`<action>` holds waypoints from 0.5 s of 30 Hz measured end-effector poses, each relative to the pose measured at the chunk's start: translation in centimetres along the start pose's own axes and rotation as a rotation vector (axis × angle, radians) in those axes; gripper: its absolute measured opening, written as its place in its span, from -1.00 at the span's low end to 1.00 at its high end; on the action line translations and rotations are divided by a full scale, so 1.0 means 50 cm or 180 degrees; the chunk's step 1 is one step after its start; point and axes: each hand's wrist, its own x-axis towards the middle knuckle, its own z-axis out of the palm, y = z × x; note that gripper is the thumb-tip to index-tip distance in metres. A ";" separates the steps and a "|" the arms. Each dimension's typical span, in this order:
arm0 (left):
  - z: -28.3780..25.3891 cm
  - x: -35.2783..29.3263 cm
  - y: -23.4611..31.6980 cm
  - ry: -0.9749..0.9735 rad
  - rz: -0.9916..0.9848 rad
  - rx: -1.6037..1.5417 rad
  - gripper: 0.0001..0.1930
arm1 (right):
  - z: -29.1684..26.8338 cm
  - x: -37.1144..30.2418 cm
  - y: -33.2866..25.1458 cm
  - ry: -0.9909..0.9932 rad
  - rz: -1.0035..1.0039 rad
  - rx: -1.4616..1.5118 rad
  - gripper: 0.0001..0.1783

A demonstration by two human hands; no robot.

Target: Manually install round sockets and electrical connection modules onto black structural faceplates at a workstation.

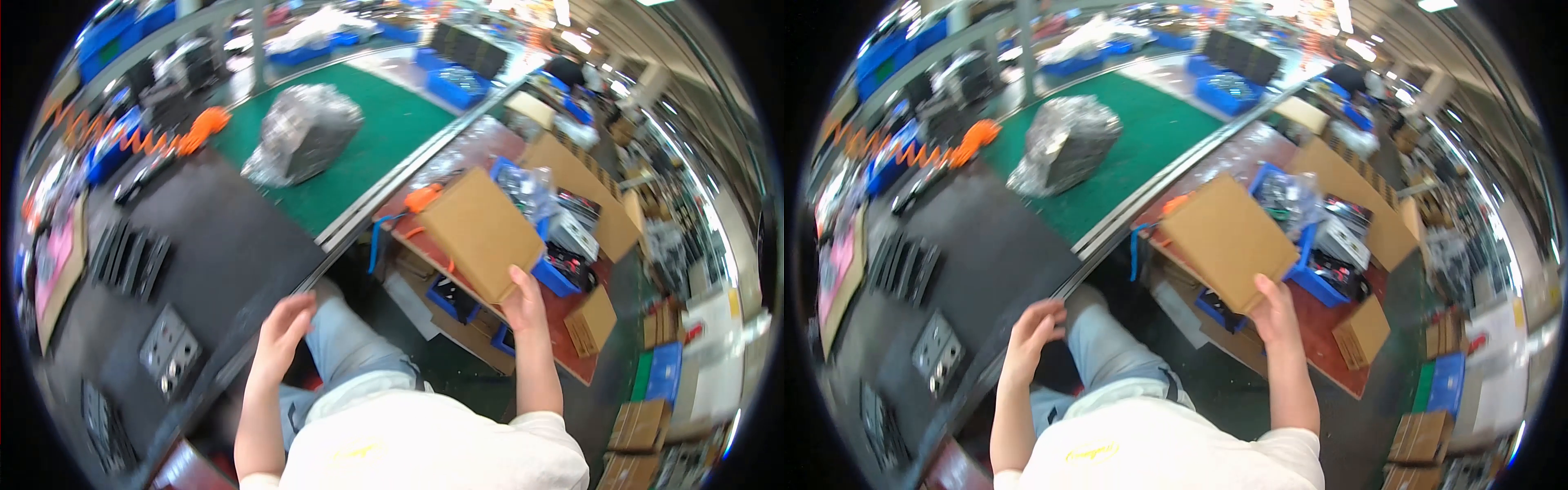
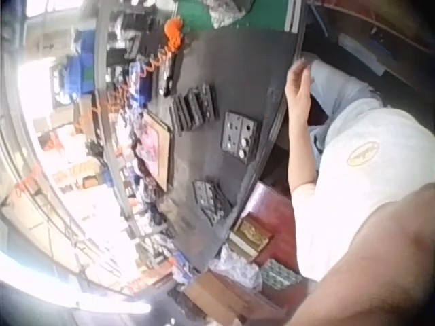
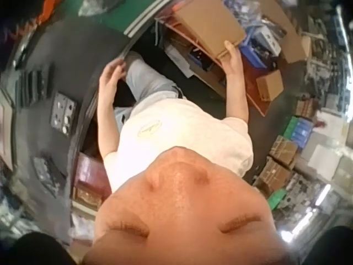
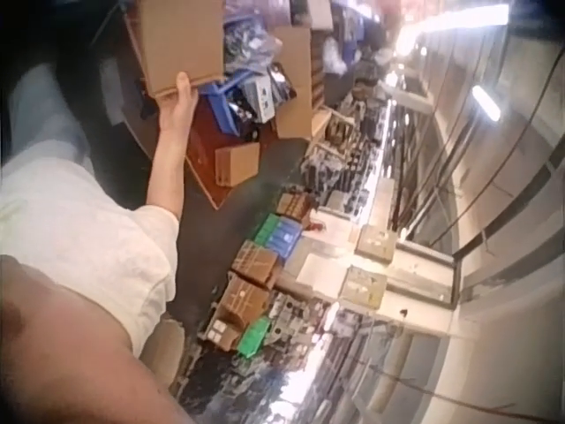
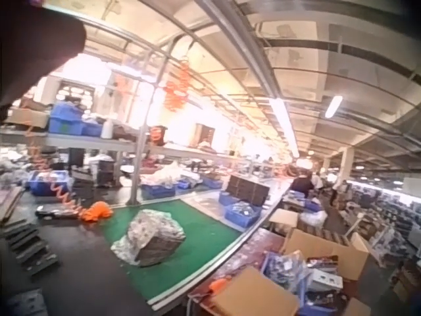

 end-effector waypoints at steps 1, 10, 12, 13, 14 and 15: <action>-0.008 0.007 0.002 -0.0002 0.0067 0.0126 -0.60 | 0.051 0.030 0.031 -0.0298 0.0219 -0.0151 -0.42; -0.124 -0.078 0.018 0.1391 -0.0014 -0.1123 -0.37 | 0.423 0.170 0.226 -0.3267 0.2075 -0.1500 -0.28; -0.142 -0.103 0.011 0.1827 0.0053 -0.1314 -0.37 | 0.482 0.186 0.259 -0.3583 0.2050 -0.1571 -0.25; -0.155 -0.107 0.004 0.1952 0.0070 -0.1326 -0.37 | 0.510 0.195 0.273 -0.3581 0.2062 -0.1549 -0.27; -0.163 -0.111 0.004 0.1989 0.0037 -0.1334 -0.37 | 0.532 0.204 0.283 -0.3543 0.2072 -0.1533 -0.29; -0.171 -0.111 0.007 0.2082 0.0048 -0.1534 -0.37 | 0.552 0.214 0.292 -0.3533 0.2114 -0.1524 -0.29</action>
